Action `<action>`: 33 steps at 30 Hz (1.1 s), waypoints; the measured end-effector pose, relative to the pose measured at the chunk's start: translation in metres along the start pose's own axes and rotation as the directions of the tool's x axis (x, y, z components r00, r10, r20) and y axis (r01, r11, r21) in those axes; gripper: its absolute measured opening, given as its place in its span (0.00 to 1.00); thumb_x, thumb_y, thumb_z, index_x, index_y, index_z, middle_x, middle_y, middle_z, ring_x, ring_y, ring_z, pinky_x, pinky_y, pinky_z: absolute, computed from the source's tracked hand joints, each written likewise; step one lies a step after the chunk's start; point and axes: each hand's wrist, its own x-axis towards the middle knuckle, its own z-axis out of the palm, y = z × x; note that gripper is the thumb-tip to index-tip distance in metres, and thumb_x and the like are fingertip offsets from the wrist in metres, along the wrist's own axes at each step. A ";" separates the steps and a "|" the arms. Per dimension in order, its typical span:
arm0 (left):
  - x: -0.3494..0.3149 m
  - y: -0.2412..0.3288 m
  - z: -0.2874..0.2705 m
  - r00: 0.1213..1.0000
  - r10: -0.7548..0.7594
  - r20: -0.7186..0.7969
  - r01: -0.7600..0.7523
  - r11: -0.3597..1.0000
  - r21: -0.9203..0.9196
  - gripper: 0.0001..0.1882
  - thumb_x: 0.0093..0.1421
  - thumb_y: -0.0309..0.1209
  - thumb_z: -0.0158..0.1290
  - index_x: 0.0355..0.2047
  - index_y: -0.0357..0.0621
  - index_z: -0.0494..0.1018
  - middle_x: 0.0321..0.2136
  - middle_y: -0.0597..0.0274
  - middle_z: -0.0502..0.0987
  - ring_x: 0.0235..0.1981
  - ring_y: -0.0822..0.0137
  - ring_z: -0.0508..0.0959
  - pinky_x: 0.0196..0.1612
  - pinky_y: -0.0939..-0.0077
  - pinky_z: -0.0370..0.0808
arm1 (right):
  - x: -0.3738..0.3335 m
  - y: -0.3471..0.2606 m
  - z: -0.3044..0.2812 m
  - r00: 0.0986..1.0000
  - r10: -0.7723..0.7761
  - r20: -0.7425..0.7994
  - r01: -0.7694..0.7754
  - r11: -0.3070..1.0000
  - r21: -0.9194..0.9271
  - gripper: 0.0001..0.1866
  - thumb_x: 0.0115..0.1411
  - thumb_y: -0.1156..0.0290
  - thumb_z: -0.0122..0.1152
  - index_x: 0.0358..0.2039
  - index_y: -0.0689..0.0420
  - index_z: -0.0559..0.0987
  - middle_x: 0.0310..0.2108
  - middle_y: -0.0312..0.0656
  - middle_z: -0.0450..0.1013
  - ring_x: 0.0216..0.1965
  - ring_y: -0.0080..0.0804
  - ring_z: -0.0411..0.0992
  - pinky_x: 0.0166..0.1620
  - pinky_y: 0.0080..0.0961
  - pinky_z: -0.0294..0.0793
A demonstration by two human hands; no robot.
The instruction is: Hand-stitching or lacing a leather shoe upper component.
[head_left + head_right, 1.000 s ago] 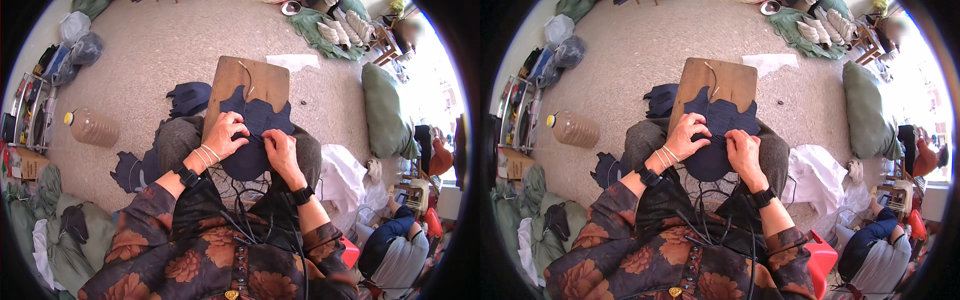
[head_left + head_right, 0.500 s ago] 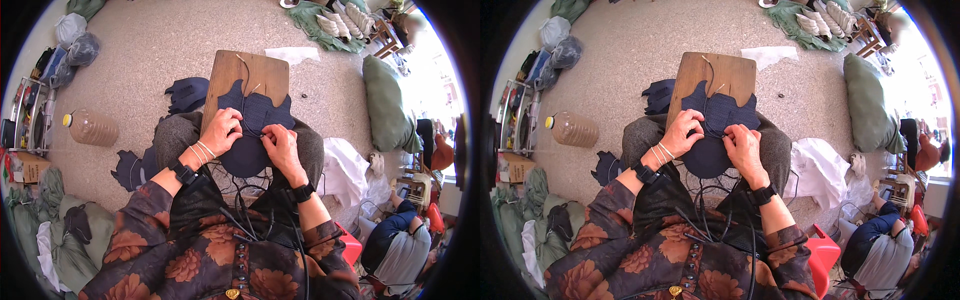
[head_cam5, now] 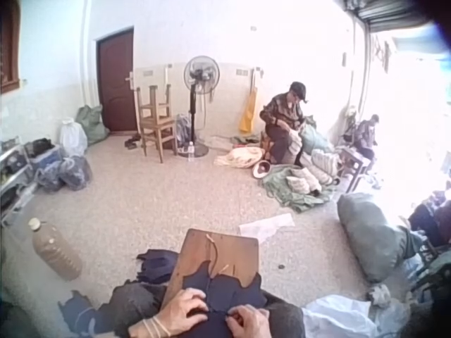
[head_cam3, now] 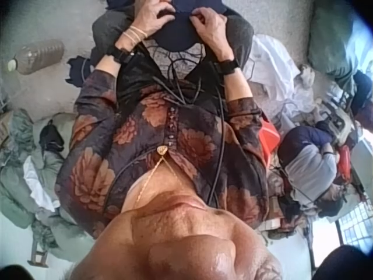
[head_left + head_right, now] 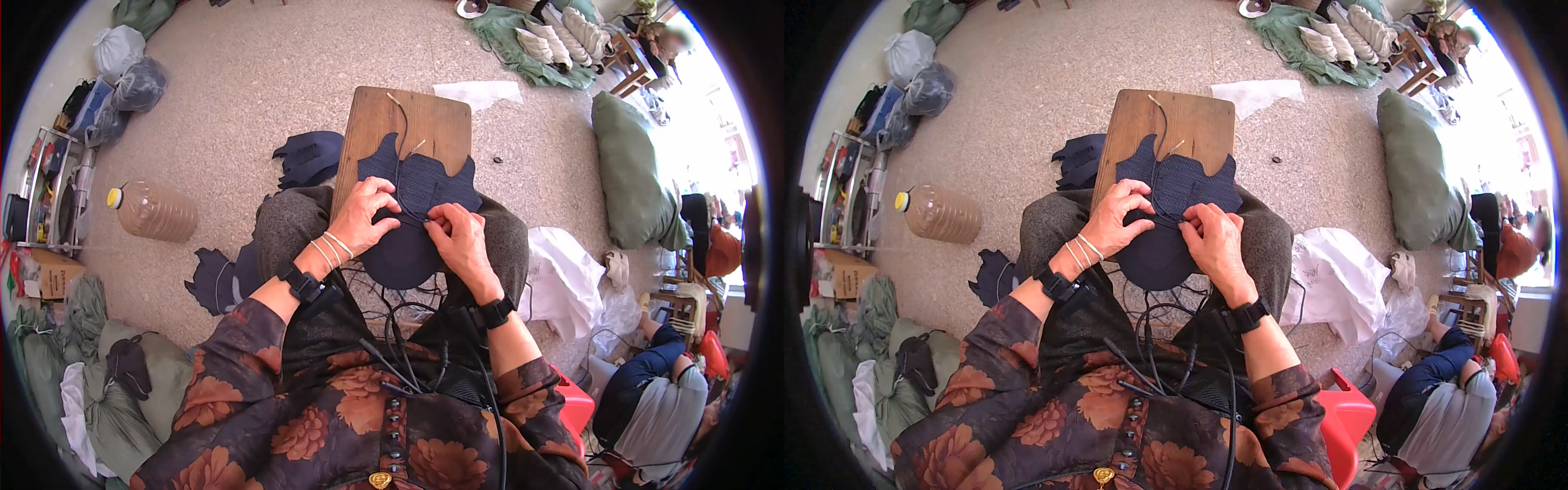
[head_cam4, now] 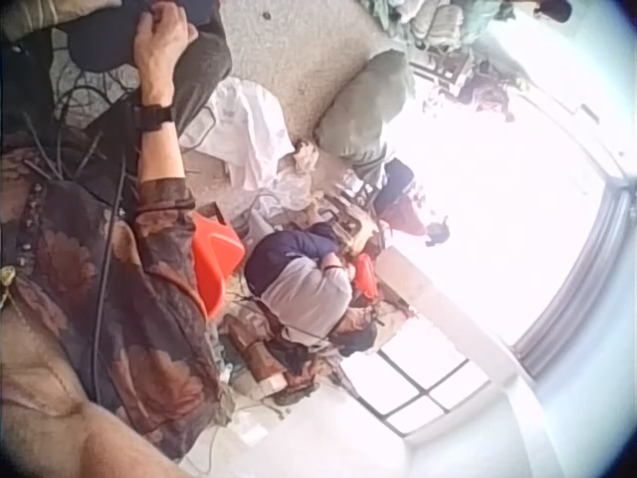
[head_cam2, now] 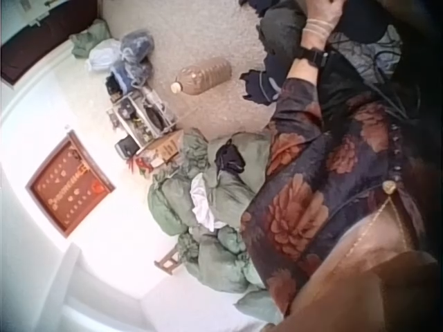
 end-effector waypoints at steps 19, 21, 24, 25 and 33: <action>0.002 -0.005 0.004 0.999 0.031 -0.029 -0.030 0.999 0.025 0.08 0.47 0.20 0.63 0.22 0.40 0.73 0.46 0.54 0.72 0.49 0.52 0.72 0.53 0.63 0.70 | -0.004 -0.003 0.001 1.000 -0.003 -0.022 0.002 0.998 -0.062 0.06 0.54 0.68 0.67 0.31 0.55 0.80 0.27 0.35 0.74 0.30 0.32 0.73 0.49 0.34 0.62; 0.001 -0.006 0.007 0.998 0.009 -0.064 -0.008 1.000 0.014 0.08 0.49 0.21 0.63 0.24 0.40 0.74 0.47 0.52 0.72 0.51 0.53 0.73 0.56 0.65 0.69 | -0.003 -0.002 0.003 0.999 -0.004 -0.034 0.001 0.998 -0.065 0.06 0.55 0.68 0.66 0.31 0.55 0.80 0.27 0.35 0.75 0.30 0.32 0.74 0.49 0.34 0.62; 0.003 -0.004 0.008 0.997 -0.040 -0.073 0.041 0.999 0.015 0.10 0.45 0.22 0.67 0.24 0.42 0.75 0.44 0.53 0.71 0.49 0.54 0.73 0.55 0.64 0.70 | -0.001 -0.005 0.005 0.999 0.029 -0.035 -0.032 0.996 -0.087 0.05 0.55 0.69 0.66 0.31 0.55 0.80 0.28 0.36 0.75 0.31 0.34 0.74 0.49 0.34 0.62; 0.003 -0.001 0.006 0.996 -0.041 -0.073 0.042 0.999 0.017 0.10 0.45 0.22 0.67 0.24 0.42 0.75 0.44 0.53 0.71 0.49 0.54 0.73 0.55 0.64 0.70 | 0.000 -0.006 0.004 1.000 0.028 -0.013 -0.029 0.993 -0.113 0.05 0.55 0.69 0.65 0.31 0.55 0.80 0.28 0.36 0.75 0.32 0.35 0.74 0.48 0.35 0.62; 0.003 -0.006 0.003 0.983 -0.156 -0.098 0.169 0.976 0.140 0.12 0.38 0.26 0.71 0.23 0.47 0.79 0.38 0.60 0.69 0.45 0.57 0.71 0.52 0.64 0.69 | 0.017 -0.001 0.004 0.995 -0.069 0.073 0.075 0.993 -0.091 0.04 0.55 0.71 0.64 0.32 0.55 0.81 0.27 0.37 0.75 0.35 0.36 0.75 0.46 0.35 0.63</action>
